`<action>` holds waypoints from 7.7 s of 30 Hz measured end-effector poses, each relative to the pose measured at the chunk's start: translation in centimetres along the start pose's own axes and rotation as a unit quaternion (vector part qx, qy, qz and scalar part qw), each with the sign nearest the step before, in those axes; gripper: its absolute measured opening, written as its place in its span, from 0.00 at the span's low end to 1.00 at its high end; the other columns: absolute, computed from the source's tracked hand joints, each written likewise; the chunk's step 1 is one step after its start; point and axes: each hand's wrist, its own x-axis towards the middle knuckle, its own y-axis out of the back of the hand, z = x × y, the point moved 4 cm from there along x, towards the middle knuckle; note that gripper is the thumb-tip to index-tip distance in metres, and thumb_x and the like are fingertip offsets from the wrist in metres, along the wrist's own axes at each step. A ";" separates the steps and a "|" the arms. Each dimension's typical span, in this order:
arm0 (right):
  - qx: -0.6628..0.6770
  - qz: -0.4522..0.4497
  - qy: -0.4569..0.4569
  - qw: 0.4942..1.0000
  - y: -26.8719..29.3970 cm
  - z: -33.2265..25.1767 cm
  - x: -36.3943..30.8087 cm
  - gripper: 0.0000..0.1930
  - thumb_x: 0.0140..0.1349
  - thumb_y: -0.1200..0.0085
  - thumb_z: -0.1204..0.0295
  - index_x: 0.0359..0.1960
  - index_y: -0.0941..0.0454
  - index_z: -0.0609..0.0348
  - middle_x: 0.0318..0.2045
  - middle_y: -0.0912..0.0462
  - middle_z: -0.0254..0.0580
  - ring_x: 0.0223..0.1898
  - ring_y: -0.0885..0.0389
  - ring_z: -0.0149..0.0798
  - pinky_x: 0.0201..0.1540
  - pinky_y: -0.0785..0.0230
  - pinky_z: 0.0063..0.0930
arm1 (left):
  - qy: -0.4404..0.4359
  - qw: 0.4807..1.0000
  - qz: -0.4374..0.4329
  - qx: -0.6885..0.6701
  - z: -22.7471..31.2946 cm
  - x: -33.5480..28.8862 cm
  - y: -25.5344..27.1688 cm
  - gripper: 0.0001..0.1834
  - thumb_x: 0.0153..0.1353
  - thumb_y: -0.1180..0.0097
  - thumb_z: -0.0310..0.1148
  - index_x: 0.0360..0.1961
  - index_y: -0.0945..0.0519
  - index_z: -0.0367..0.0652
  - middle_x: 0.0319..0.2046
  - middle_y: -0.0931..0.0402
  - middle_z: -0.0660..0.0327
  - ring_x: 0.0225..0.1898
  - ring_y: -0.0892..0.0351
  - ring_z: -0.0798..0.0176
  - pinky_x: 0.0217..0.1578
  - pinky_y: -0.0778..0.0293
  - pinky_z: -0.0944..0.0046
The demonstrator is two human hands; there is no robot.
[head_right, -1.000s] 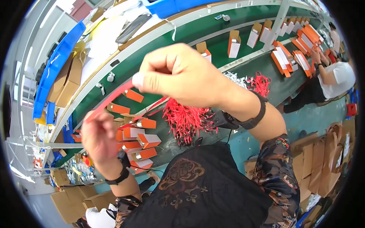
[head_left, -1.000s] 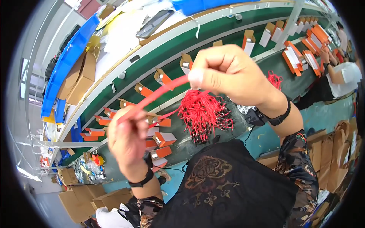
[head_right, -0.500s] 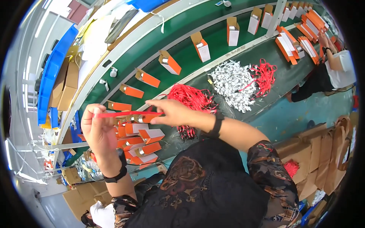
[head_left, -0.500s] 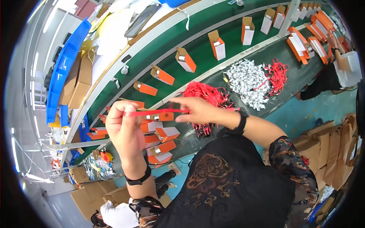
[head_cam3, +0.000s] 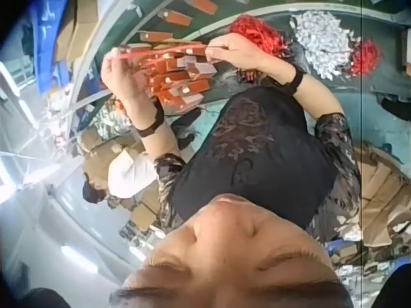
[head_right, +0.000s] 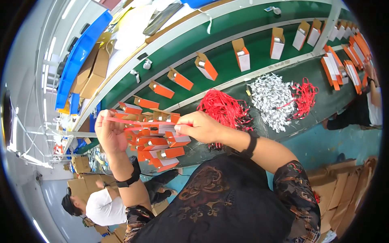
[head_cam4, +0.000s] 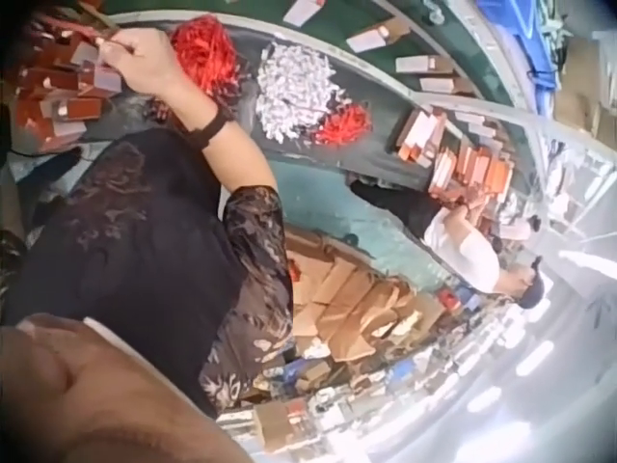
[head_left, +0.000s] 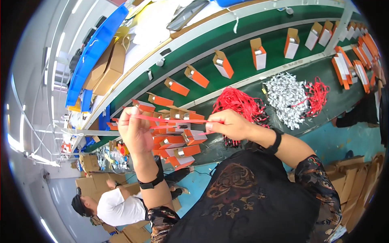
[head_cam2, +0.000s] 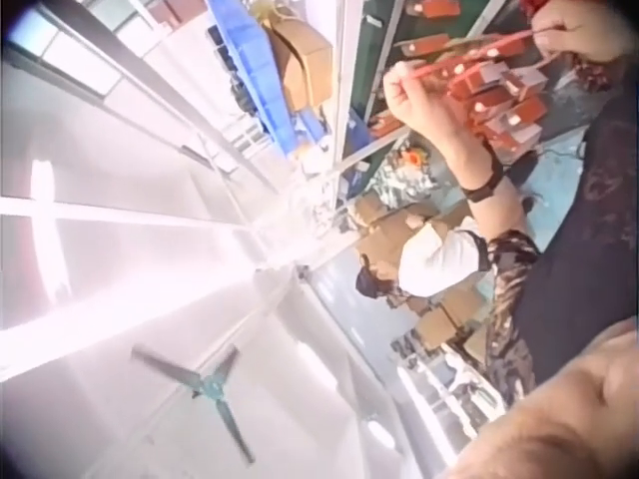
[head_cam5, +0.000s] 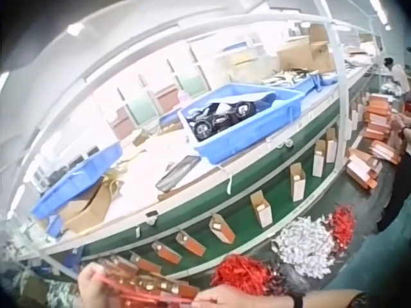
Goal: The person picks up a red lanyard and a white plastic clip by hand, joins them together, and places the assembled unit into an orange box.
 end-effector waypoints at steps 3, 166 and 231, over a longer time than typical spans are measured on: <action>0.019 0.010 -0.027 0.999 0.0 -1.6 -0.9 0.12 0.67 0.46 0.67 0.38 0.18 0.65 0.25 0.19 0.32 0.28 0.26 0.23 0.34 0.32 0.22 | 0.023 0.999 -0.044 -0.016 -0.4 -0.6 0.2 0.05 0.65 0.45 0.29 0.36 0.24 0.38 0.19 0.36 0.72 0.16 0.47 0.80 0.17 0.52 0.74; -0.369 -0.176 0.043 0.912 -3.3 -1.1 3.2 0.04 0.59 0.44 0.74 0.33 0.21 0.62 0.28 0.20 0.49 0.31 0.19 0.49 0.35 0.28 0.41 | 0.019 0.889 -0.076 0.451 -8.7 -12.6 -1.6 0.09 0.67 0.49 0.36 0.38 0.25 0.41 0.32 0.22 0.49 0.35 0.22 0.42 0.34 0.24 0.51; -0.653 -0.096 -0.210 0.721 -15.5 6.8 17.2 0.11 0.51 0.41 0.75 0.38 0.19 0.57 0.28 0.19 0.45 0.31 0.20 0.52 0.35 0.27 0.43 | -0.087 0.868 0.009 0.489 -29.5 24.8 69.6 0.40 0.40 0.32 0.28 0.59 0.33 0.38 0.49 0.26 0.47 0.53 0.27 0.41 0.52 0.29 0.53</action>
